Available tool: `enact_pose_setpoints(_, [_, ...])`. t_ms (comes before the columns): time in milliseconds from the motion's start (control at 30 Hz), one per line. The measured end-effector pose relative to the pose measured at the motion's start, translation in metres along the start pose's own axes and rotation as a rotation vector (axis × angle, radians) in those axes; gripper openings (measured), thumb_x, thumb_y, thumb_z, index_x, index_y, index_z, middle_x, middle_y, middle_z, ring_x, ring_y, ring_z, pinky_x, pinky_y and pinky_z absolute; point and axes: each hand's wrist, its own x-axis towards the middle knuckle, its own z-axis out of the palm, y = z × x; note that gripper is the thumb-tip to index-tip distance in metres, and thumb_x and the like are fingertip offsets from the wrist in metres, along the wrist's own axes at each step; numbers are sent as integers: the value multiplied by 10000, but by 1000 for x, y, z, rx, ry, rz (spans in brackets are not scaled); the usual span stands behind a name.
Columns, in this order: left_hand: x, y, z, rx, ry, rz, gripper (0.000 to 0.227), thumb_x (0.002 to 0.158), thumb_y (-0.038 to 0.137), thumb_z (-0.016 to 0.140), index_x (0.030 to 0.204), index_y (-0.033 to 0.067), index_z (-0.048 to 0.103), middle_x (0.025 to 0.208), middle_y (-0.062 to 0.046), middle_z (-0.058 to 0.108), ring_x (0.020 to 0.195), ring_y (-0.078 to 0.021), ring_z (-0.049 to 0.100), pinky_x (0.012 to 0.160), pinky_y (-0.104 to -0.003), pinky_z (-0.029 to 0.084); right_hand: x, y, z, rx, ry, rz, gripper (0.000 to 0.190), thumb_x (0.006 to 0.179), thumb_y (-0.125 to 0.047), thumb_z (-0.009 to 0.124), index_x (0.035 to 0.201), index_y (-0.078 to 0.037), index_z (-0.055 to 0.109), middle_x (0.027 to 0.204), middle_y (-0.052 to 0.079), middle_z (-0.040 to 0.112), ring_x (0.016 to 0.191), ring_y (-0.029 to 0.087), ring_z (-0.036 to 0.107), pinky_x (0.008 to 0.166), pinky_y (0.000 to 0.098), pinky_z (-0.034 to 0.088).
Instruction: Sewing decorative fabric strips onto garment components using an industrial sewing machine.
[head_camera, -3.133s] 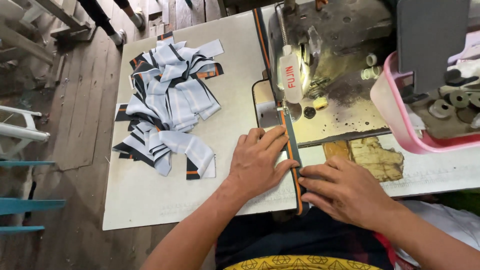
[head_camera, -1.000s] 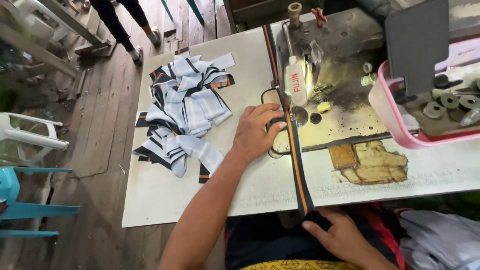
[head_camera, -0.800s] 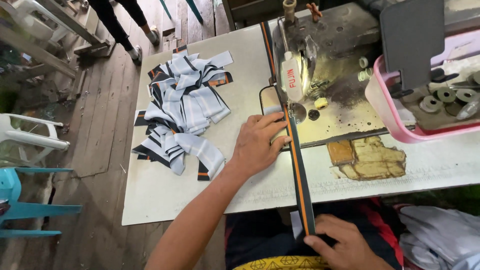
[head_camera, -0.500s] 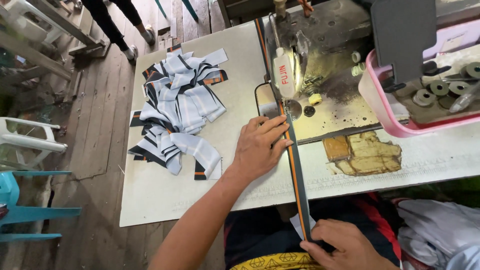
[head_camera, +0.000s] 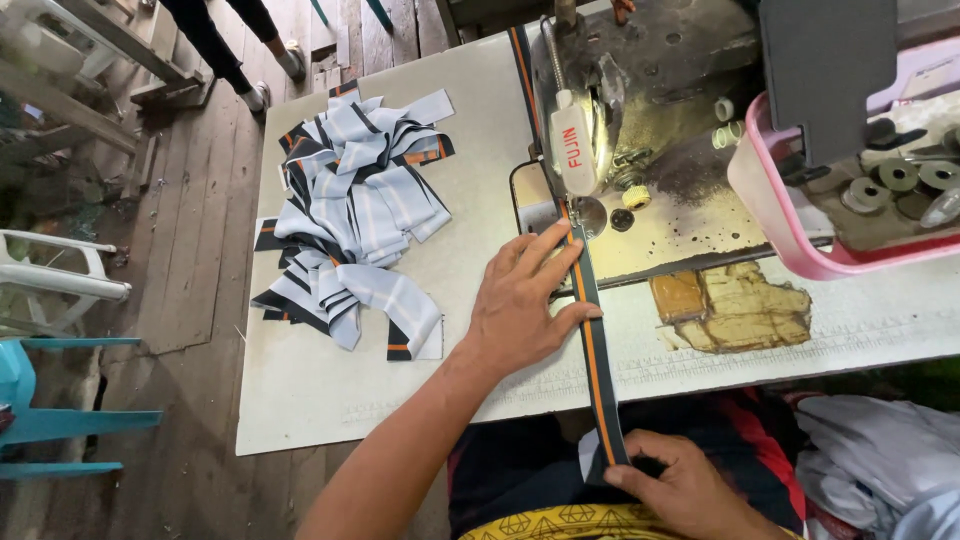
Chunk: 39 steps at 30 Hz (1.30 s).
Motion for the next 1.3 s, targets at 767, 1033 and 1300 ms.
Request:
enact_pose_setpoints(767, [-10, 13, -11, 158, -25, 64, 635, 875, 599, 680, 1314, 142, 649, 1454, -23, 565, 1281, -376, 529, 1034, -528, 437, 13, -59, -43, -402, -306, -344, 185, 899, -350, 745, 856, -170, 749, 795, -43, 740, 729, 141, 696, 674, 299, 537])
enact_pose_setpoints(1033, [-8, 17, -15, 131, 2, 72, 610, 875, 577, 687, 1283, 124, 670, 1421, -34, 593, 1256, -375, 537, 1024, -495, 440, 51, -143, -66, -814, 72, -885, 149, 901, -251, 706, 1015, -157, 721, 994, -4, 733, 769, 221, 670, 678, 352, 516])
enact_pose_setpoints(1300, [-10, 10, -14, -44, -15, -2, 500, 987, 469, 578, 1367, 147, 613, 1472, -44, 570, 1342, -331, 497, 1121, -473, 386, 61, -145, -61, -991, 46, -952, 245, 920, -303, 694, 1037, -90, 726, 1163, 59, 678, 779, 258, 544, 708, 367, 494])
